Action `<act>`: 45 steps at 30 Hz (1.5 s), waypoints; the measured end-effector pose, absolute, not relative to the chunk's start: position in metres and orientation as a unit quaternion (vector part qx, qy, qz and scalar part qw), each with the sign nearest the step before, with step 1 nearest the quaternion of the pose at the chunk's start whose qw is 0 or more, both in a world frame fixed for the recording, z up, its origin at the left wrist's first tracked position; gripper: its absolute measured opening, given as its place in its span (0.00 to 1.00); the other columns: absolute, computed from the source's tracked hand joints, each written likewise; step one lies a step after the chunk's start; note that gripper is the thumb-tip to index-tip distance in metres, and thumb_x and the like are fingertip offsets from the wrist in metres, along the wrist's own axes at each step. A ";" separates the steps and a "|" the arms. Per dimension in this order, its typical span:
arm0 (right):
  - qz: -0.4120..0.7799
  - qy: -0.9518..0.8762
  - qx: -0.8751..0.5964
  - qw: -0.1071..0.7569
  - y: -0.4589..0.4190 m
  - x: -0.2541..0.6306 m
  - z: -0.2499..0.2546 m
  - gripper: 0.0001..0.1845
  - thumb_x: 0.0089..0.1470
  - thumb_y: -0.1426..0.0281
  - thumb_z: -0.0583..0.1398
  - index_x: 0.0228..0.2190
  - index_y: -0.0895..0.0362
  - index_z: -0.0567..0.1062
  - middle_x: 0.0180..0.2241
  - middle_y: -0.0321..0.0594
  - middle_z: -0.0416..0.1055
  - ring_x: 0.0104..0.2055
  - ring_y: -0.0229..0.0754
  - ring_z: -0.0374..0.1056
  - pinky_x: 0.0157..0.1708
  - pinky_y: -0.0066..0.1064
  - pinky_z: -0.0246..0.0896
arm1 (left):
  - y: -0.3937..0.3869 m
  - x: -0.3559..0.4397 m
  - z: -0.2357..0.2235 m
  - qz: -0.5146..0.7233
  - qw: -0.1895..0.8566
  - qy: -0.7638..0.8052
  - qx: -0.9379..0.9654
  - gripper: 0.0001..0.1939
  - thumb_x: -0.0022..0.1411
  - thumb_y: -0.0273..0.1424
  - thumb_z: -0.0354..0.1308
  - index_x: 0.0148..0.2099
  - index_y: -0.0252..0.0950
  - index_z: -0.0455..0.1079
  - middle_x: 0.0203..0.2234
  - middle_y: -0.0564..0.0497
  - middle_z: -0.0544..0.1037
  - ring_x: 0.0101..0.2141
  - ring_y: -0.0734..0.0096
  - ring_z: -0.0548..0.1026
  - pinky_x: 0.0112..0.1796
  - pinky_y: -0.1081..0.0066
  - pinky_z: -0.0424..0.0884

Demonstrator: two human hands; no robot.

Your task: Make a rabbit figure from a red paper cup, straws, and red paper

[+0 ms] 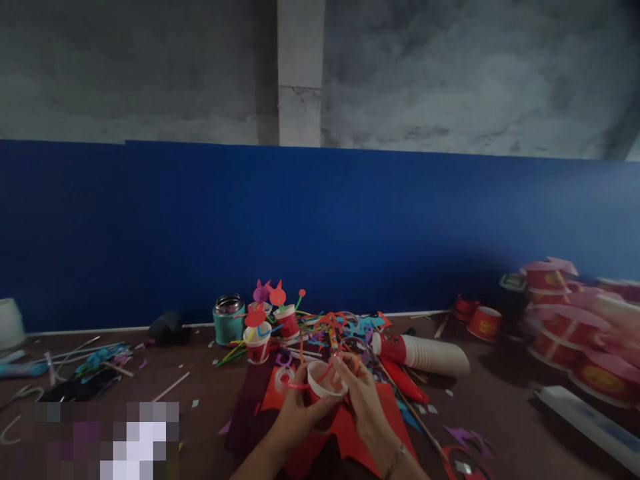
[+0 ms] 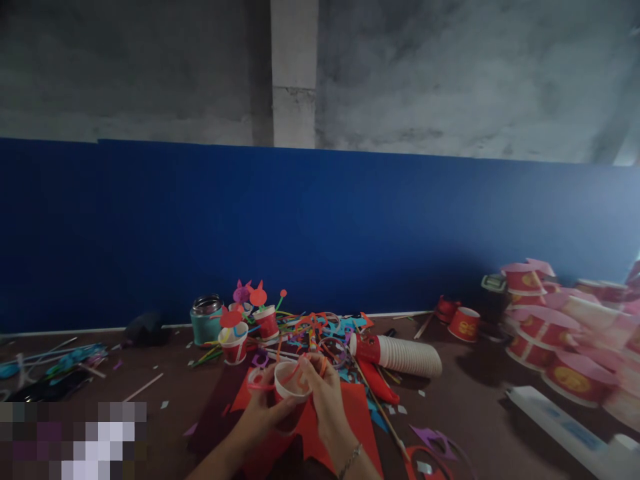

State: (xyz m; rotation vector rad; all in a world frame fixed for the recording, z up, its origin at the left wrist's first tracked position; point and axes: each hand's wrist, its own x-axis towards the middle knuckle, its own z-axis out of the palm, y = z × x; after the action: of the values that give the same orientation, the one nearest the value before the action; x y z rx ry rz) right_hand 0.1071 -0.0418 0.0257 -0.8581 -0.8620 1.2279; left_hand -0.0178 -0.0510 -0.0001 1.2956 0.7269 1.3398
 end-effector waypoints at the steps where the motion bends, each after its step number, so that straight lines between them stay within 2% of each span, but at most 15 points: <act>1: 0.533 -0.392 -0.381 0.645 -0.042 0.107 0.025 0.20 0.35 0.56 0.70 0.23 0.57 0.73 0.17 0.31 0.66 0.20 0.35 0.60 0.21 0.26 0.56 | -0.051 -0.017 -0.002 0.560 0.554 0.296 0.540 0.29 0.41 0.37 0.71 0.47 0.38 0.70 0.43 0.44 0.77 0.45 0.56 0.73 0.47 0.65 0.67; 3: 0.517 -0.421 -0.390 0.635 -0.041 0.108 0.024 0.19 0.35 0.57 0.70 0.23 0.58 0.74 0.17 0.31 0.64 0.20 0.34 0.58 0.21 0.25 0.54 | -0.051 -0.016 -0.005 0.547 0.586 0.283 0.526 0.31 0.39 0.38 0.72 0.47 0.37 0.71 0.42 0.43 0.78 0.43 0.56 0.74 0.46 0.64 0.68; 6: 0.502 -0.460 -0.393 0.617 -0.039 0.109 0.021 0.17 0.36 0.58 0.70 0.22 0.58 0.75 0.17 0.31 0.64 0.21 0.34 0.57 0.22 0.26 0.54 | -0.053 -0.015 -0.004 0.534 0.601 0.303 0.513 0.28 0.40 0.38 0.72 0.44 0.34 0.72 0.36 0.42 0.80 0.39 0.56 0.76 0.44 0.62 0.70; 12: 0.507 -0.460 -0.393 0.614 -0.038 0.108 0.022 0.17 0.33 0.59 0.71 0.21 0.58 0.76 0.20 0.35 0.68 0.23 0.37 0.62 0.25 0.28 0.58 | -0.055 -0.012 0.000 0.565 0.592 0.313 0.482 0.26 0.39 0.36 0.73 0.42 0.33 0.73 0.36 0.42 0.81 0.39 0.56 0.77 0.43 0.63 0.71; 17: 0.522 -0.459 -0.394 0.601 -0.045 0.110 0.031 0.19 0.38 0.57 0.69 0.29 0.58 0.79 0.28 0.40 0.74 0.32 0.44 0.68 0.33 0.31 0.63 | -0.054 -0.010 0.002 0.603 0.579 0.313 0.450 0.27 0.37 0.40 0.73 0.41 0.33 0.75 0.36 0.41 0.82 0.40 0.53 0.78 0.44 0.61 0.71; 20: 0.496 -0.445 -0.413 0.621 -0.046 0.113 0.033 0.19 0.40 0.56 0.67 0.31 0.57 0.78 0.30 0.39 0.74 0.37 0.45 0.68 0.36 0.31 0.63 | -0.050 -0.012 0.002 0.620 0.562 0.331 0.435 0.28 0.37 0.42 0.72 0.40 0.33 0.76 0.37 0.41 0.82 0.40 0.52 0.77 0.45 0.59 0.71; 26: 0.467 -0.454 -0.414 0.636 -0.040 0.113 0.024 0.17 0.39 0.56 0.67 0.23 0.57 0.73 0.21 0.33 0.67 0.24 0.36 0.60 0.24 0.26 0.55 | -0.041 -0.017 -0.004 0.650 0.523 0.369 0.408 0.29 0.35 0.42 0.72 0.39 0.32 0.76 0.35 0.41 0.82 0.39 0.52 0.77 0.44 0.60 0.71; 36: 0.445 -0.481 -0.441 0.613 -0.039 0.112 0.026 0.21 0.35 0.53 0.68 0.16 0.57 0.71 0.15 0.31 0.62 0.19 0.34 0.53 0.18 0.26 0.48 | -0.039 -0.022 -0.010 0.652 0.520 0.372 0.407 0.29 0.38 0.43 0.71 0.41 0.33 0.76 0.38 0.41 0.81 0.41 0.52 0.76 0.46 0.60 0.68; 45: 0.443 -0.497 -0.420 0.617 -0.040 0.110 0.021 0.21 0.38 0.52 0.67 0.19 0.57 0.72 0.15 0.31 0.63 0.18 0.33 0.52 0.18 0.25 0.47 | -0.045 -0.021 -0.001 0.631 0.552 0.356 0.413 0.28 0.37 0.42 0.71 0.40 0.32 0.76 0.35 0.42 0.81 0.38 0.53 0.77 0.43 0.60 0.70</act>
State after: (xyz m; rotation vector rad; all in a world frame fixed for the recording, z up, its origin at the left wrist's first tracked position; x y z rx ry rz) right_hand 0.1099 -0.0397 0.0209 -0.9666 -1.1449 1.0202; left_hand -0.0205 -0.0448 -0.0007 0.9760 0.8409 1.4929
